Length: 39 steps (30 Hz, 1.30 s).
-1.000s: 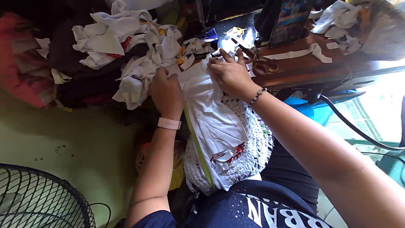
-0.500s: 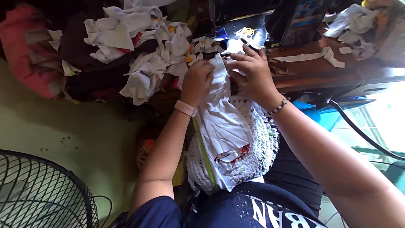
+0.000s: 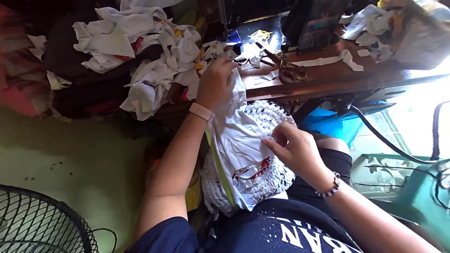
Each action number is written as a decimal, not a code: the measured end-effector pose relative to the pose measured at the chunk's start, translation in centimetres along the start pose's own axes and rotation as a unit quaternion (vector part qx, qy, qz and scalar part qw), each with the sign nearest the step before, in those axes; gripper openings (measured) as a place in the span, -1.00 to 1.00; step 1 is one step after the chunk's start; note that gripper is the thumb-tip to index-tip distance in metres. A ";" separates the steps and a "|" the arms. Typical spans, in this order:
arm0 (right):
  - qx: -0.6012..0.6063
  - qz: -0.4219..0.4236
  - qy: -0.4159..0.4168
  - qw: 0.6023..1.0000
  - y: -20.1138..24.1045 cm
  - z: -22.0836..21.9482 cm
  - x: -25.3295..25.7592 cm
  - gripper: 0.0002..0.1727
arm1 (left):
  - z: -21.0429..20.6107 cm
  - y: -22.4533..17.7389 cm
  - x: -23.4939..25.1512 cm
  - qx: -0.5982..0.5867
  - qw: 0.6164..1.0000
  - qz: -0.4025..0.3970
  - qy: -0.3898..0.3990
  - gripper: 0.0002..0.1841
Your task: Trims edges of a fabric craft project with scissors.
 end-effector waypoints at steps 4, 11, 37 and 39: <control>0.027 -0.048 0.034 0.998 -1.3 -1.0 -1.3 -0.52 | -0.9 0.2 1.1 0.009 0.999 0.003 0.037 -0.64; 0.113 -0.064 0.061 0.990 -2.1 -2.0 -1.4 -0.61 | -2.3 1.5 0.8 0.025 0.999 0.007 0.043 -0.67; 0.497 -0.228 0.111 0.830 -3.0 -4.0 -5.3 -0.89 | -2.3 2.2 0.5 0.021 0.999 0.044 0.019 -0.67; 0.495 -0.231 0.109 0.831 -3.1 -4.0 -5.4 -0.88 | -2.2 2.2 0.5 0.019 0.999 0.043 0.013 -0.67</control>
Point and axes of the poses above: each hand's wrist, its own x-axis towards the middle knuckle, its own z-axis out of the back of the hand, y = z × x, the point moved 9 cm from there along x, towards the middle knuckle, and after that the axes turned 5 degrees about y, right-handed, at the moved point
